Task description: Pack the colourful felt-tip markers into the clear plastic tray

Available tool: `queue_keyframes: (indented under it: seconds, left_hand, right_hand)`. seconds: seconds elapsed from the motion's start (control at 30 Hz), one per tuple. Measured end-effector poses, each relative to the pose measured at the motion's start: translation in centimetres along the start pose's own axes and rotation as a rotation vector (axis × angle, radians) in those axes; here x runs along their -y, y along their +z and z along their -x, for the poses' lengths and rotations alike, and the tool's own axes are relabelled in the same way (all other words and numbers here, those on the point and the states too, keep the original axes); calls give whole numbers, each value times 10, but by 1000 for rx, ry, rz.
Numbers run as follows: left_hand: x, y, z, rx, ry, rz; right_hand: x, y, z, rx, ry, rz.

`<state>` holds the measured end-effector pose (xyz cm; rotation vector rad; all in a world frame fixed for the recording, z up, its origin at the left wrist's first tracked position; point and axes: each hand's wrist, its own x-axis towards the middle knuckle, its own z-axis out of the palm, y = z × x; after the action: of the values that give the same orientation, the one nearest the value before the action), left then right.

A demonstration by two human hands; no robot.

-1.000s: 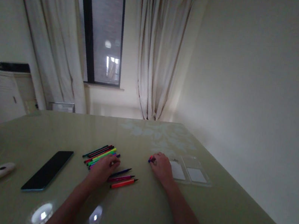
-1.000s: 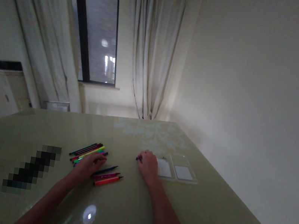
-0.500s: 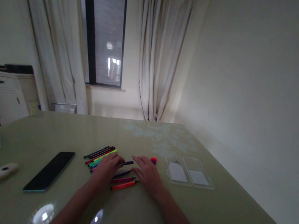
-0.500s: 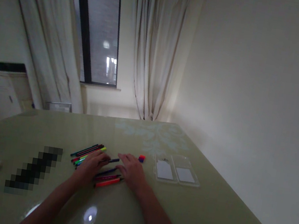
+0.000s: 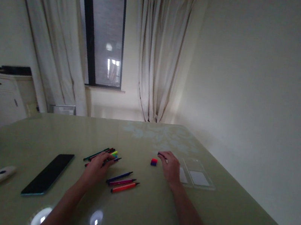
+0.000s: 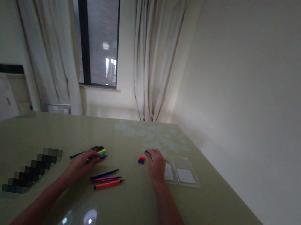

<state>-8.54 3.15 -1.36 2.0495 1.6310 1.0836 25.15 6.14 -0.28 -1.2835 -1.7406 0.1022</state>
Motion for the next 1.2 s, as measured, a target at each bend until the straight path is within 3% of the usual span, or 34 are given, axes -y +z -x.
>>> queue_keyframes:
  seconds: [0.33,0.4,0.53,0.67,0.8,1.0,1.2]
  left_hand:
    - [-30,24,10,263,17,-89]
    - [-27,20,8,221,1,-105]
    - [-11,9,6,16,-117,-293]
    - [-2,2,8,42,-173,-538]
    - [-14,7,7,91,-61,-522]
    - [-47,30,11,130,187,-300]
    - [-57,30,15,122,283,-309]
  right_hand:
    - [29,11,8,338,31,199]
    - [29,11,8,400,49,246]
    - [23,13,9,434,73,285]
    - [16,13,9,394,96,284]
    - [21,14,11,315,69,181]
    - [42,32,22,377,-229,-183]
    - [45,31,20,310,-311,-232]
